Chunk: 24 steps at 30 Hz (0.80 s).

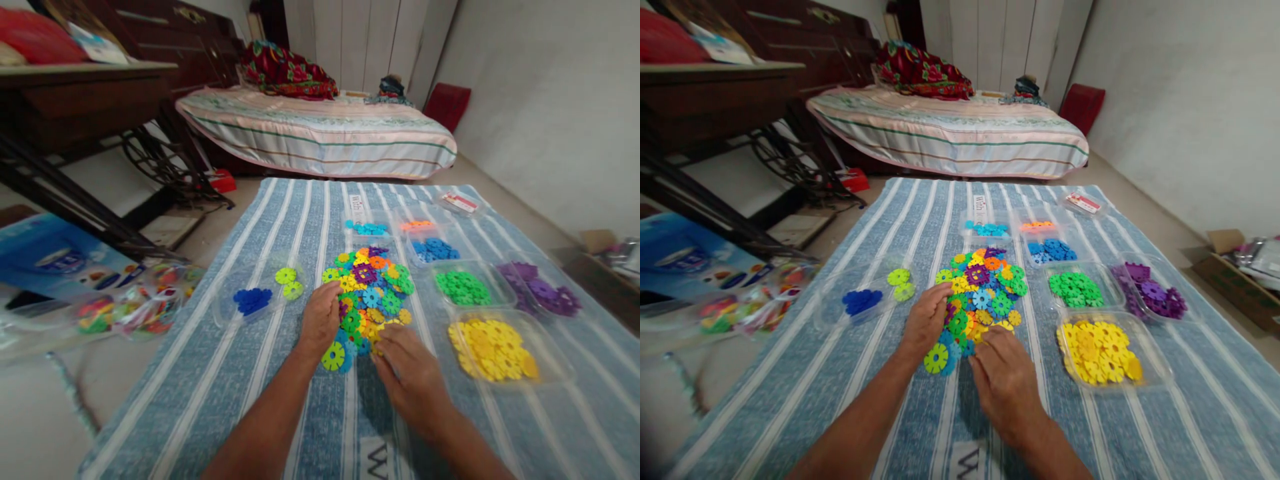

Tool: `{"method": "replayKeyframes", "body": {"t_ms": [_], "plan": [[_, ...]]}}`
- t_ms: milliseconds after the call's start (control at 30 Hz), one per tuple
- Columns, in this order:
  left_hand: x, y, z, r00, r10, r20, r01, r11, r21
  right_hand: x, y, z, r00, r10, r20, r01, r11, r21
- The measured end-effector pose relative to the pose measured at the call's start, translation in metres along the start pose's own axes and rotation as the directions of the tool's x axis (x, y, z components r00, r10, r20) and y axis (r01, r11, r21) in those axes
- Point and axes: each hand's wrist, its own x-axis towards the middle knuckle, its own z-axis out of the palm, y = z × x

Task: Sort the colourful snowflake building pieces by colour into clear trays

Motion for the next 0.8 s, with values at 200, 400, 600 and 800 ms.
{"method": "replayKeyframes", "body": {"t_ms": [200, 400, 600, 800], "plan": [[0.001, 0.001, -0.002, 1.000, 0.002, 0.015, -0.002, 1.000, 0.008, 0.007, -0.027, 0.037, 0.994, -0.015, 0.111, 0.025, 0.995, -0.093], [0.003, 0.001, -0.006, 0.999, 0.000, 0.036, 0.000, 1.000, 0.001, 0.008, -0.030, 0.056, 0.982, 0.039, 0.184, -0.013, 0.989, -0.145], [0.003, 0.003, -0.005, 1.000, -0.018, 0.016, 0.019, 1.000, -0.009, 0.003, -0.027, 0.056, 0.992, 0.000, 0.128, 0.016, 0.992, -0.126], [0.001, 0.015, -0.012, 0.996, -0.019, -0.084, 0.020, 1.000, 0.008, 0.001, -0.016, 0.052, 1.000, -0.019, -0.005, 0.019, 0.993, -0.113]]}}
